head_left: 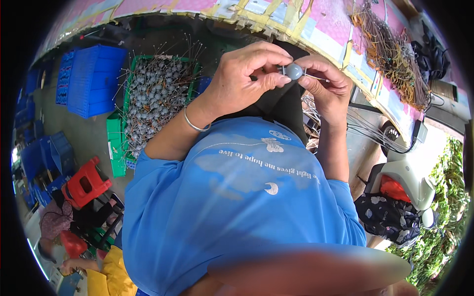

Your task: Assembling small DC motors with fan blades and wiring at a production workbench.

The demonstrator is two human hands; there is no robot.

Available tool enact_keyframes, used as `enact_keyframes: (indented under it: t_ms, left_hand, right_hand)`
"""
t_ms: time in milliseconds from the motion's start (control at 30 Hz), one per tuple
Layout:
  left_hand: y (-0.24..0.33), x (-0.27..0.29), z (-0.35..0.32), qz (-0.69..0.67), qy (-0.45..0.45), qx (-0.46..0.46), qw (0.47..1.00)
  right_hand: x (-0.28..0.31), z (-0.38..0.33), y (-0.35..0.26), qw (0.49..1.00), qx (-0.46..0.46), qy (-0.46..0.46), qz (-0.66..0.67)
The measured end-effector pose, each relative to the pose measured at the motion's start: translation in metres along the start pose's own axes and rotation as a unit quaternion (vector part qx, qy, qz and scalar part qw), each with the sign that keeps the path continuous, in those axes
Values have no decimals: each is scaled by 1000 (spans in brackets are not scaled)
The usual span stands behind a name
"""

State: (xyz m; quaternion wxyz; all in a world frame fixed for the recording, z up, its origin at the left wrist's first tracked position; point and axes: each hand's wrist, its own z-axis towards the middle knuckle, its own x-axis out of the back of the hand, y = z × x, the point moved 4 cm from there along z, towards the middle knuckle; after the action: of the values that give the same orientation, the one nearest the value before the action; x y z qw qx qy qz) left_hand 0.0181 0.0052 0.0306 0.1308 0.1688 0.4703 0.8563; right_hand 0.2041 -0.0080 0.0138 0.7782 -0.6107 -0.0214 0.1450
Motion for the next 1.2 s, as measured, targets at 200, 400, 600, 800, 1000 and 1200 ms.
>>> enact_keyframes:
  t_ms: [200,400,600,800,1000,1200]
  left_hand:
    - [8,6,-10,-34,-27,126,991]
    - [4,18,-26,-16,38,89,995]
    - [13,105,-77,156,167,329,916]
    - [-28,237,-223,345,158,470,797]
    - [-40,194,-140,386,187,370,824]
    - [-61,110,45,384,158,55,908]
  right_hand:
    - [-4,3,13,995,-43,-45,83]
    - [-13,4,31,988,-69,47,131]
    - [-26,10,29,991,-128,-33,-4]
    - [66,14,21,964,-84,120,-223]
    - [140,21,3,769,-79,297,-561]
    - [136,33,3,755,-125,277,-580]
